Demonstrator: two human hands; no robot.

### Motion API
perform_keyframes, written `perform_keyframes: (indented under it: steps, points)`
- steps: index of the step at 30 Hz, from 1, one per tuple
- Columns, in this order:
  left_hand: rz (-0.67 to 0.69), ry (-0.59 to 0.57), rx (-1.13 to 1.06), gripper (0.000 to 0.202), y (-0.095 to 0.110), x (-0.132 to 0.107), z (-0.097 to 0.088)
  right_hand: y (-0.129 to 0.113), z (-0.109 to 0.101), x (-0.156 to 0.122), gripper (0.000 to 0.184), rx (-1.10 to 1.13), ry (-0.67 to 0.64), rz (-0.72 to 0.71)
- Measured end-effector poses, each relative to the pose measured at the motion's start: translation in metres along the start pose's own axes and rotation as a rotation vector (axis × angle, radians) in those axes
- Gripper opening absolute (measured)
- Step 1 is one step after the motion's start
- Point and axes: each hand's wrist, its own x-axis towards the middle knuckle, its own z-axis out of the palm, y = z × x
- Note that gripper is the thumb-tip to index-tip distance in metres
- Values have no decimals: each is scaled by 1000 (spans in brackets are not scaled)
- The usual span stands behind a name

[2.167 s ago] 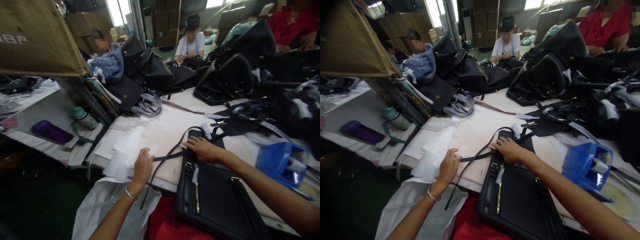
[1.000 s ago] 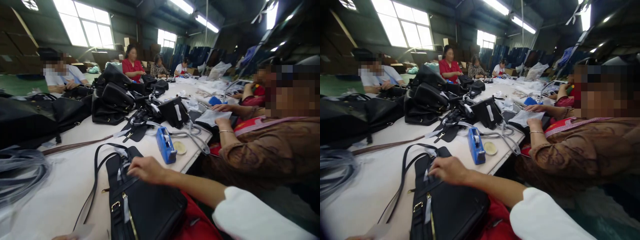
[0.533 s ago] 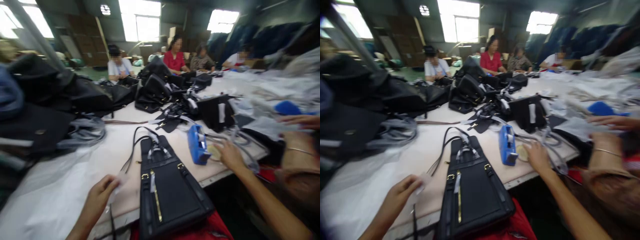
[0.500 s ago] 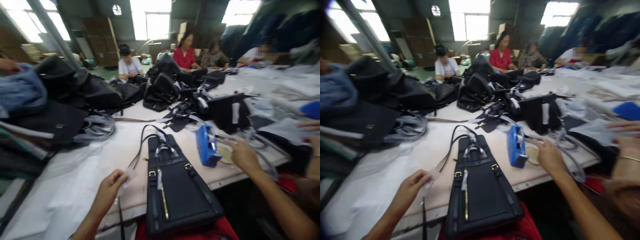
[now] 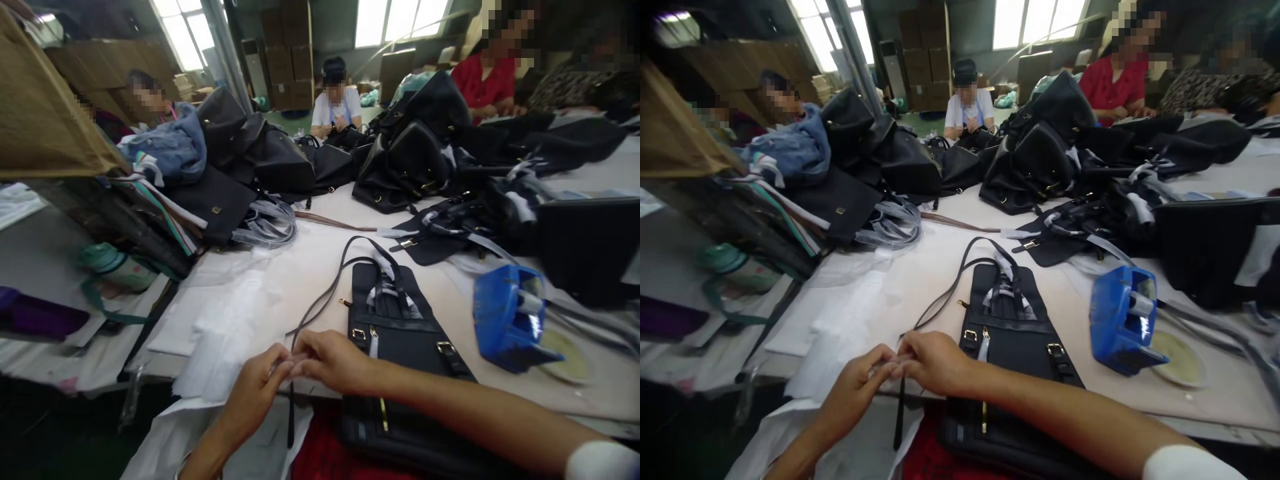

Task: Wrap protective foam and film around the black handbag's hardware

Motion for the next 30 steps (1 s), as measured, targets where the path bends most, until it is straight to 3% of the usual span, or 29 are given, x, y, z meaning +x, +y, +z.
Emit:
perform_keyframes:
  steps: [2, 8, 15, 20, 23, 26, 30]
  points:
    - [-48, -1, -60, 26, -8, -7, -1, 3, 9, 7, 8, -20, -10, 5]
    - [-134, -115, -372, 17, -30, -5, 0, 10, 16, 19, 11, -145, -33, 31]
    - [-130, -140, -290, 25, -51, 4, 5, 17, 11, 36, 26, -434, -248, -96]
    - [-211, -50, -165, 34, -67, -2, -13, 40, -7, 52, 22, -825, -81, -335]
    - [-246, -33, -126, 38, -78, -6, -22, 53, -9, 59, 19, -1034, -101, -448]
    - [-248, -47, -129, 40, -81, -8, -24, 58, -9, 64, 15, -1083, -112, -422]
    - [-236, -32, -157, 37, -75, -7, -22, 52, -10, 73, 33, -1027, -15, -467]
